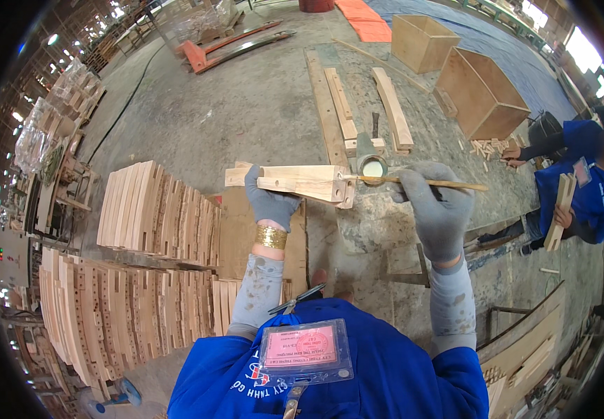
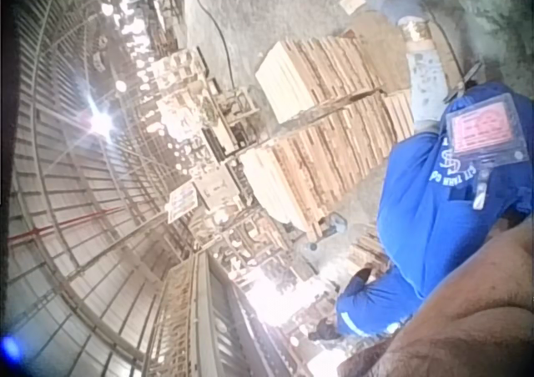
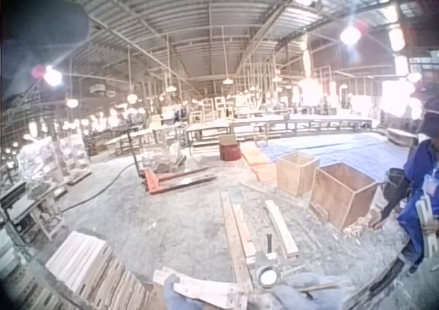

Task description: The person sits on the floor to prepare materials, mixing a substance in a container and pouring it into a larger bucket. They then stand and apply glue to the holes of wooden blocks using a brush, working alongside other workers in a factory setting.

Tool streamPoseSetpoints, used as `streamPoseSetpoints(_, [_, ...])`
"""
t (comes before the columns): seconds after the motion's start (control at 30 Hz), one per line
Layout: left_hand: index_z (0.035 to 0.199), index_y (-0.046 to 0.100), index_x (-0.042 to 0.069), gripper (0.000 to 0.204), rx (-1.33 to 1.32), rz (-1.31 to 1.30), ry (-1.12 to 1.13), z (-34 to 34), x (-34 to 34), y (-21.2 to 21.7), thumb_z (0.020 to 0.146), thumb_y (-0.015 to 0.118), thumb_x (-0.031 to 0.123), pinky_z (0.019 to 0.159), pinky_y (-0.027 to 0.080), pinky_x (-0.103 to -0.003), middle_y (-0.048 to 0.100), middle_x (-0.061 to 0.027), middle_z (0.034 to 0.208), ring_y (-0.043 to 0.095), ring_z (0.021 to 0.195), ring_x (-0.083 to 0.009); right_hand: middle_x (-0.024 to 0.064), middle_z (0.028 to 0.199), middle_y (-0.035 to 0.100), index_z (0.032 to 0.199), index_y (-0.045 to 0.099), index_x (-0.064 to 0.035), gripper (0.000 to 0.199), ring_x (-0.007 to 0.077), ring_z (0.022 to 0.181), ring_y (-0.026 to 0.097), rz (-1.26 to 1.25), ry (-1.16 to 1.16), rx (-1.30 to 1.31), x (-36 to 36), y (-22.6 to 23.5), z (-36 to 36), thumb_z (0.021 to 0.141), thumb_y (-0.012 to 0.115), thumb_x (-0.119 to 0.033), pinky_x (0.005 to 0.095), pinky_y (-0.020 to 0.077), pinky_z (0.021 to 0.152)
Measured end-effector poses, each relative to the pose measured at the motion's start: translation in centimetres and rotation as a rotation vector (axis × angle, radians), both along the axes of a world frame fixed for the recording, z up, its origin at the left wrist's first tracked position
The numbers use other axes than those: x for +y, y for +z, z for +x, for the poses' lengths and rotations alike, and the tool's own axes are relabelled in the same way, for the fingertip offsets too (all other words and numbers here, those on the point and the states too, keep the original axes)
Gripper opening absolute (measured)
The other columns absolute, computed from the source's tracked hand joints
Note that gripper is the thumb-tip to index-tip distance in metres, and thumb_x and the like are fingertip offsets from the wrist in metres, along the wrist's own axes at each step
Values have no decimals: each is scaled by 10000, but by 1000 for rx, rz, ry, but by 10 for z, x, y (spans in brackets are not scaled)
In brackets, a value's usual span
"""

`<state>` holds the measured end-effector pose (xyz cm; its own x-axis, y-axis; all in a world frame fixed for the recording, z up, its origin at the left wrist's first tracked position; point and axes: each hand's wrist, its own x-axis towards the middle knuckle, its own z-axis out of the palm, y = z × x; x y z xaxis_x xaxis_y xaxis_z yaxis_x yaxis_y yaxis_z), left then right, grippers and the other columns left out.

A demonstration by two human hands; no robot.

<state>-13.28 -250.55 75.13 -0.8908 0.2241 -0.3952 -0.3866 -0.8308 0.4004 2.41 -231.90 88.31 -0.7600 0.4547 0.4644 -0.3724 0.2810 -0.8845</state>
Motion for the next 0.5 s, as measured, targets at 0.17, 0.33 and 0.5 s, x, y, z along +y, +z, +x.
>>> streamPoseSetpoints(0.17, [1179, 436, 41, 590, 8, -6, 14, 1, -1, 2, 757, 576, 430, 887, 425, -532, 484, -177, 1169, 488, 1072, -359, 93, 714, 629, 838, 600, 55, 67, 114, 603, 618, -248, -126, -37, -6, 15, 10, 804, 593, -3, 199, 497, 541])
streamPoseSetpoints(0.33, [1189, 426, 32, 606, 22, 6, -3, 0, -4, 2, 757, 575, 430, 889, 423, -529, 479, -185, 1171, 489, 1067, -362, 99, 706, 627, 834, 596, 57, 66, 115, 599, 616, -209, -60, -47, -7, 12, 16, 798, 601, 3, 198, 495, 529])
streamPoseSetpoints(0.5, [1203, 411, 34, 623, 42, -1, -10, 2, -6, 3, 755, 576, 433, 892, 419, -527, 464, -186, 1182, 483, 1070, -359, 74, 695, 625, 821, 604, 43, 69, 95, 584, 596, -79, -57, -59, -8, 9, 16, 778, 629, -4, 192, 471, 518])
